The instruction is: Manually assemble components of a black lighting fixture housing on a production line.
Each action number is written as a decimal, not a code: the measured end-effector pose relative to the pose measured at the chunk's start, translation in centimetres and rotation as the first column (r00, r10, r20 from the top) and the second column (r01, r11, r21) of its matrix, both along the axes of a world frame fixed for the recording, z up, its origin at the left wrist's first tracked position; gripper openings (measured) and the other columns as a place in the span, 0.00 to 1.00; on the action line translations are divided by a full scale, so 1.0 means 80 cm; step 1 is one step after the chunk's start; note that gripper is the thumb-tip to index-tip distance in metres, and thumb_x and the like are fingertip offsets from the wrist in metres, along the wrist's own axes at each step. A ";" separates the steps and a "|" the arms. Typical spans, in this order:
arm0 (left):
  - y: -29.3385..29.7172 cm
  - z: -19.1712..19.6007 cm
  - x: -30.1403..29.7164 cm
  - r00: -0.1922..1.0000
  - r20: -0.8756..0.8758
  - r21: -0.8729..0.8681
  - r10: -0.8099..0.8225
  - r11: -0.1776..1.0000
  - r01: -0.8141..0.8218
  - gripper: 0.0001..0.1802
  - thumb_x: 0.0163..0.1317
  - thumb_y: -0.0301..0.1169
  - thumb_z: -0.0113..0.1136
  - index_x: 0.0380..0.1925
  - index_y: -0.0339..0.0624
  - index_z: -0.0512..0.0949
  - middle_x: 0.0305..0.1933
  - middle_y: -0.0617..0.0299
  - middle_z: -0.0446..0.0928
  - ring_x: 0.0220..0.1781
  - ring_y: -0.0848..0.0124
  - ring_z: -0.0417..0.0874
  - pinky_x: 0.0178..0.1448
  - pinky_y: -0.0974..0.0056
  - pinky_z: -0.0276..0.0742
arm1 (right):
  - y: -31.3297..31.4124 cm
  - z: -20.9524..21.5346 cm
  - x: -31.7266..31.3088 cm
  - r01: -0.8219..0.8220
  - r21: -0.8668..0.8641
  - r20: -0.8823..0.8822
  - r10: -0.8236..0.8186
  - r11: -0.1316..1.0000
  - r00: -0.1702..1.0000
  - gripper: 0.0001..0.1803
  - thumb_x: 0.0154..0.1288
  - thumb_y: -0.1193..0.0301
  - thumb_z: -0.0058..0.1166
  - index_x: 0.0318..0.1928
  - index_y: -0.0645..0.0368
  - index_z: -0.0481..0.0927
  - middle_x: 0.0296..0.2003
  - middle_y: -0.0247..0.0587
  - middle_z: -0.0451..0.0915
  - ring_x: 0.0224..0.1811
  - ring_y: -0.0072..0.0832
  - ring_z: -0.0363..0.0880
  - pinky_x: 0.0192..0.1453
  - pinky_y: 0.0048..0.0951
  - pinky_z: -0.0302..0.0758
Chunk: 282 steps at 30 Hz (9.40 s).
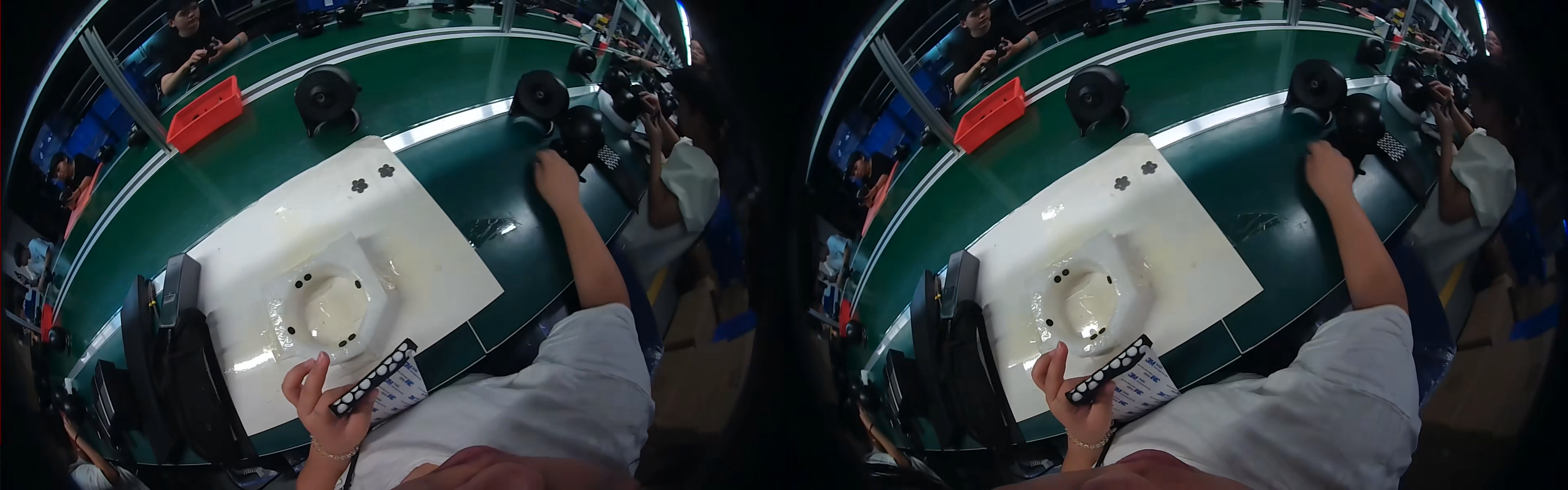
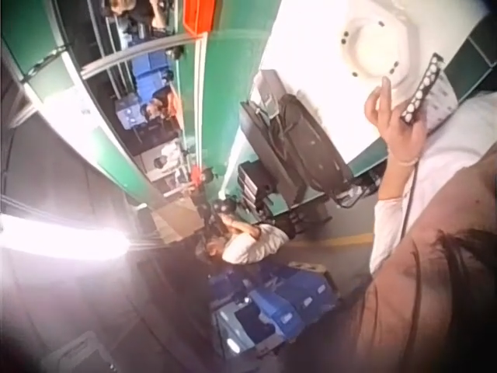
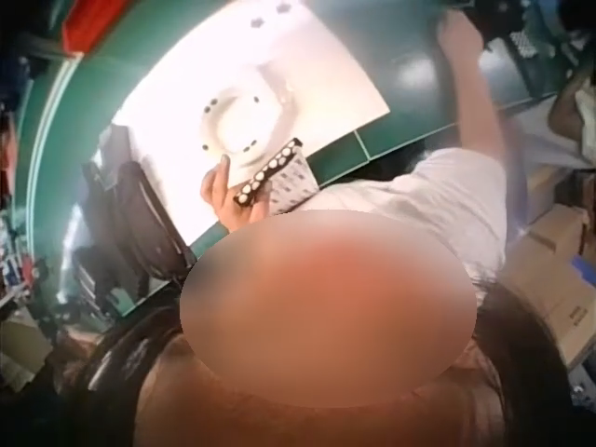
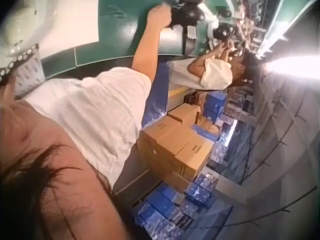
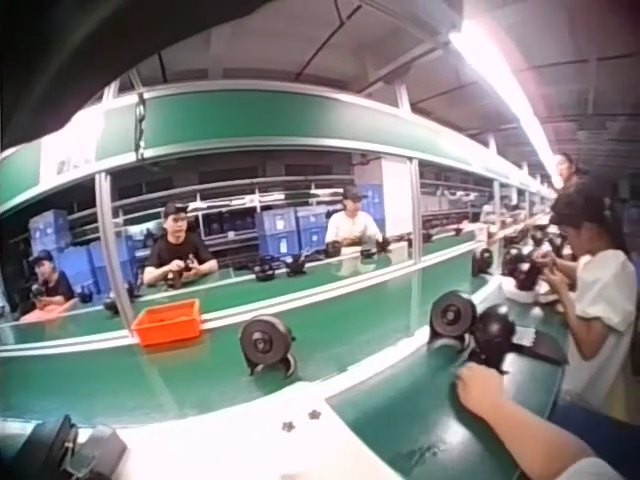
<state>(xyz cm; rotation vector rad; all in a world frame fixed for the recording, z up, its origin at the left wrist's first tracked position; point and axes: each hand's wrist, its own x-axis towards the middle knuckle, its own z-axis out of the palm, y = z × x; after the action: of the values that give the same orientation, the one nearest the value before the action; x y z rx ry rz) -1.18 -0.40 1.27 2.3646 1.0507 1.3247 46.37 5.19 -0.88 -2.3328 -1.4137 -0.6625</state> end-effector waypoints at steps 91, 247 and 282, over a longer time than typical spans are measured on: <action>0.003 0.006 0.003 0.787 0.596 -0.406 -0.162 0.784 0.469 0.15 0.40 0.25 0.70 0.29 0.35 0.76 0.33 0.55 0.77 0.37 0.66 0.80 0.42 0.68 0.74 | -0.047 0.080 -0.323 -0.891 0.452 -0.583 0.772 0.049 -0.253 0.13 0.43 0.77 0.62 0.34 0.58 0.77 0.29 0.36 0.77 0.32 0.31 0.75 0.34 0.28 0.70; 0.012 -0.009 0.016 0.908 0.412 -0.046 -0.073 0.994 0.101 0.15 0.39 0.18 0.68 0.31 0.39 0.78 0.68 0.39 0.41 0.45 0.62 0.78 0.36 0.70 0.76 | -0.035 0.084 -0.303 -0.909 0.268 -0.094 0.948 0.319 0.305 0.22 0.62 0.53 0.44 0.48 0.54 0.75 0.54 0.43 0.68 0.55 0.38 0.65 0.56 0.37 0.59; 0.004 -0.006 0.006 0.937 0.347 -0.072 0.034 0.997 -0.009 0.13 0.37 0.40 0.72 0.21 0.46 0.80 0.66 0.41 0.52 0.49 0.62 0.64 0.38 0.70 0.64 | -0.065 0.079 -0.357 -0.749 0.662 -0.262 0.927 -0.030 -0.268 0.15 0.50 0.73 0.61 0.36 0.53 0.69 0.42 0.40 0.75 0.49 0.39 0.71 0.48 0.34 0.64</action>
<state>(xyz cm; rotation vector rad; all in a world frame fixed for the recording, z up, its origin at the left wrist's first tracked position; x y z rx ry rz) -0.72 -0.08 0.76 1.9730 0.9969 1.6107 17.83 0.00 5.41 -0.4726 -1.8613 0.5204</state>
